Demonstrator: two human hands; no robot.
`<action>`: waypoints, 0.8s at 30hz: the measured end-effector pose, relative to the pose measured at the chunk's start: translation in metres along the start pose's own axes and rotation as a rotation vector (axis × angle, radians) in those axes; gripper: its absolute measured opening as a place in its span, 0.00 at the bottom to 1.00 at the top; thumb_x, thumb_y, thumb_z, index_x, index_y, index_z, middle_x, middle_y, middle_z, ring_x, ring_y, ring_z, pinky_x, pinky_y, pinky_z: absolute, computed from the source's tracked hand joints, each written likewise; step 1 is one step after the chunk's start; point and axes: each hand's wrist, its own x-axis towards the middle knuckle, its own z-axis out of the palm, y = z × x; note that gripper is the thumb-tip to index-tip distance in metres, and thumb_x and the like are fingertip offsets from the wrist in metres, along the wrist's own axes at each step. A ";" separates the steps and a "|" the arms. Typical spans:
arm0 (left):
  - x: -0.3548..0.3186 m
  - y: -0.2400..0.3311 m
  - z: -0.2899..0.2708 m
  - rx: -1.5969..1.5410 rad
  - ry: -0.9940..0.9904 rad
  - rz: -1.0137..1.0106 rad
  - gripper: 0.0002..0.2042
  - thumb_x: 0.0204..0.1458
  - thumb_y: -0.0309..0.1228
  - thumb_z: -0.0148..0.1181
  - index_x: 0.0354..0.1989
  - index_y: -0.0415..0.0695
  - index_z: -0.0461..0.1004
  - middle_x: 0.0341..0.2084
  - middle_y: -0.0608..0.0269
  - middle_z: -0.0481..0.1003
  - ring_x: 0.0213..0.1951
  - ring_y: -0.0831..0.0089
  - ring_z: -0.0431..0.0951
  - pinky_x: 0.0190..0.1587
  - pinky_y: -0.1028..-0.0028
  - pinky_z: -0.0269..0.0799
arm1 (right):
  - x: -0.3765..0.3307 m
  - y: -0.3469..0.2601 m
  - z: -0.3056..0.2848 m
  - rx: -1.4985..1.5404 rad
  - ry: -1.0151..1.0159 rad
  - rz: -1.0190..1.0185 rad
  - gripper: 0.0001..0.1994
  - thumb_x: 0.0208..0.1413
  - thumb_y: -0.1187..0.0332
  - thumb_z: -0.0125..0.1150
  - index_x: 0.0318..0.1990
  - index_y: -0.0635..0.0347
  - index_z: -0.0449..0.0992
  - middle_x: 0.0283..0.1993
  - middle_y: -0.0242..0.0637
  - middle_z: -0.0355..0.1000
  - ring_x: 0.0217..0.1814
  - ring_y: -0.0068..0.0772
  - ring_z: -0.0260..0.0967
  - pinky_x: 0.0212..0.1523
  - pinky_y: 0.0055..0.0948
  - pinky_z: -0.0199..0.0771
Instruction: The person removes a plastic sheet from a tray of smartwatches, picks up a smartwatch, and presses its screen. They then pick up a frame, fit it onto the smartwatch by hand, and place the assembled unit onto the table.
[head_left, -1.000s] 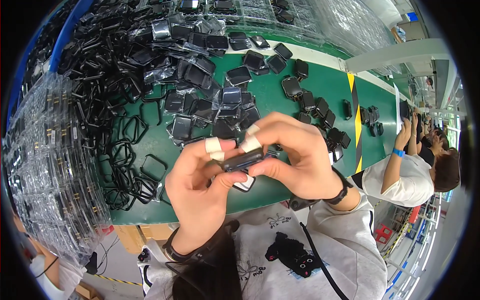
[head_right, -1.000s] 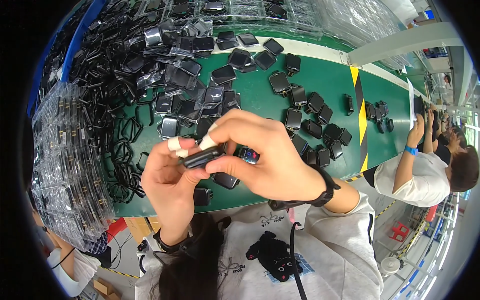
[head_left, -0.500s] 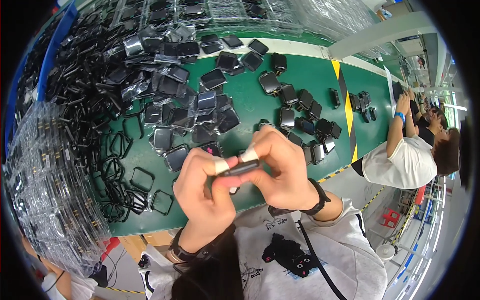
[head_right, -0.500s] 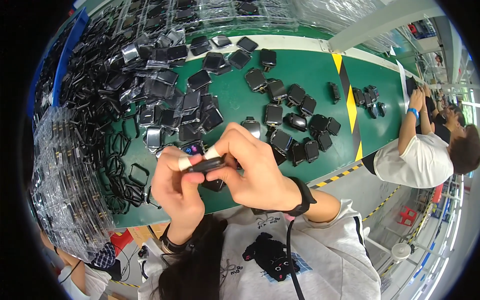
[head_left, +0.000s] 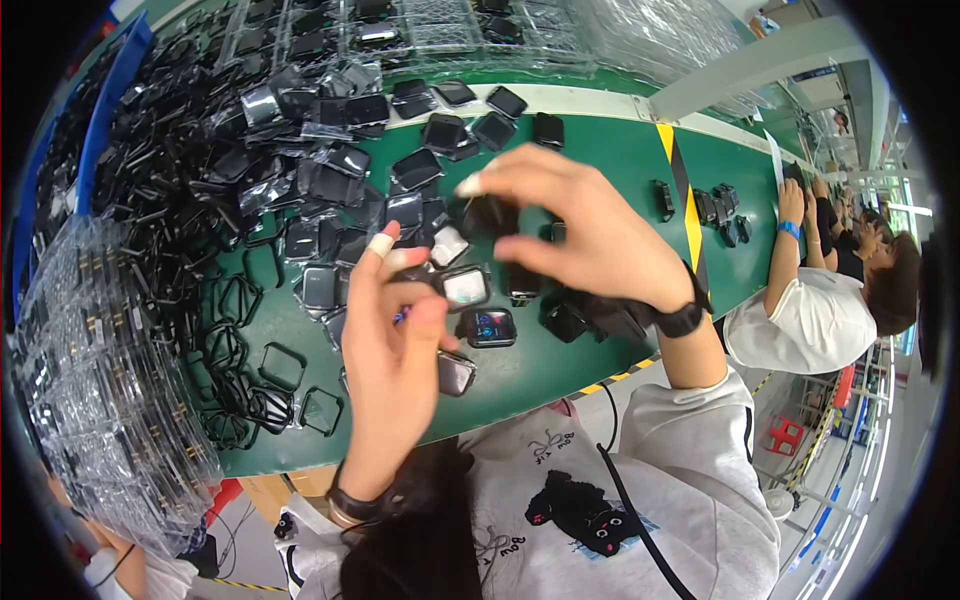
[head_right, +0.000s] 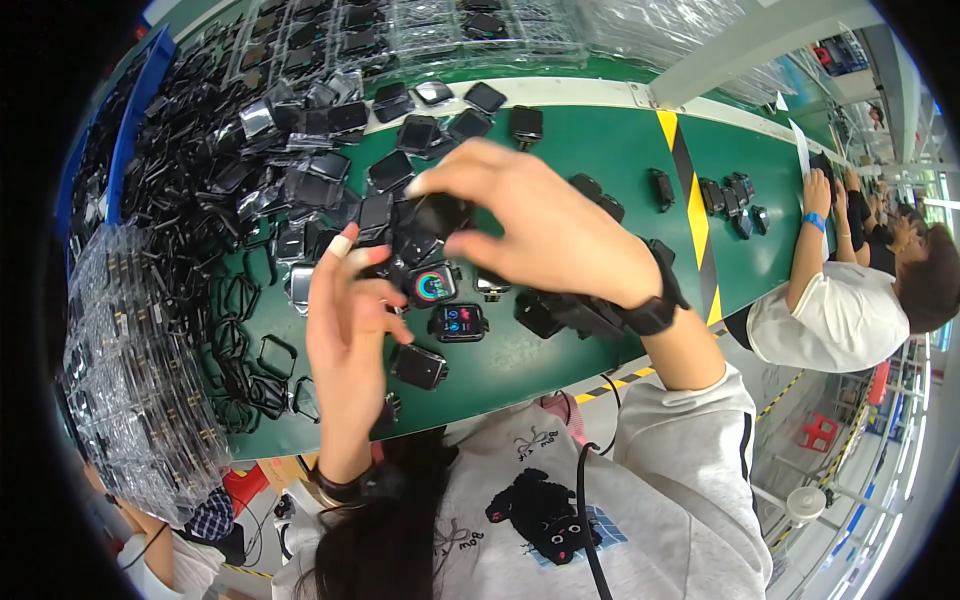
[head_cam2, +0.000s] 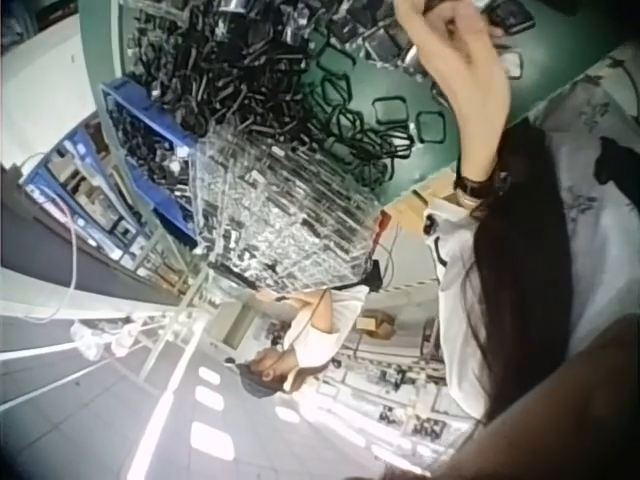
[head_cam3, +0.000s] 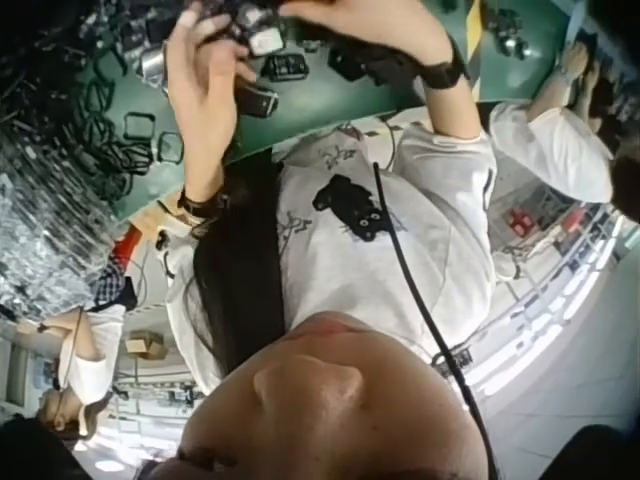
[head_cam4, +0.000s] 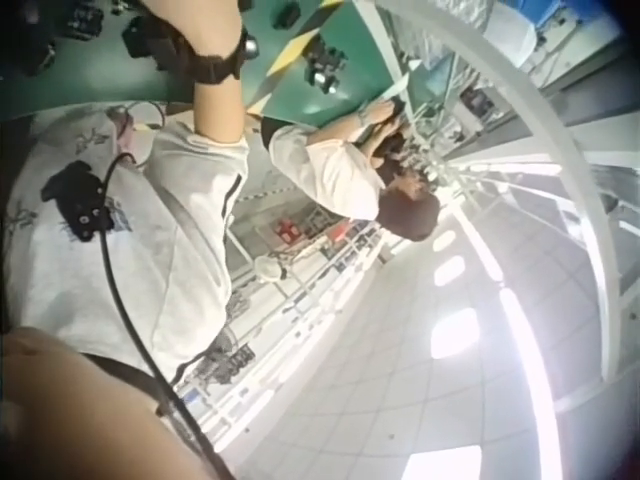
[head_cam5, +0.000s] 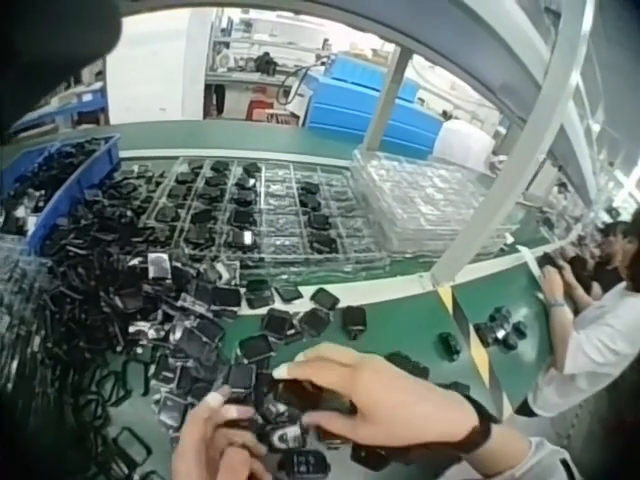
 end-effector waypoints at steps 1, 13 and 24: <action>-0.001 -0.002 -0.010 -0.381 -0.084 -0.083 0.21 0.55 0.29 0.58 0.56 0.36 0.64 0.54 0.50 0.64 0.41 0.69 0.75 0.38 0.75 0.74 | 0.007 -0.004 0.002 0.012 -0.010 -0.015 0.19 0.42 0.76 0.68 0.46 0.62 0.73 0.43 0.44 0.69 0.41 0.42 0.70 0.41 0.33 0.72; -0.040 -0.008 -0.115 -0.372 0.373 0.189 0.21 0.57 0.25 0.54 0.57 0.31 0.60 0.55 0.42 0.66 0.50 0.56 0.74 0.52 0.70 0.74 | 0.106 -0.034 0.117 -0.167 -0.186 -0.321 0.09 0.47 0.75 0.61 0.37 0.65 0.73 0.38 0.41 0.66 0.44 0.42 0.66 0.44 0.32 0.69; -0.034 -0.018 -0.102 -0.551 0.291 0.140 0.21 0.56 0.20 0.54 0.58 0.29 0.60 0.54 0.45 0.67 0.52 0.60 0.72 0.55 0.64 0.72 | 0.091 -0.066 0.089 0.086 -0.244 -0.250 0.08 0.50 0.76 0.61 0.36 0.63 0.69 0.37 0.41 0.63 0.31 0.42 0.65 0.32 0.33 0.68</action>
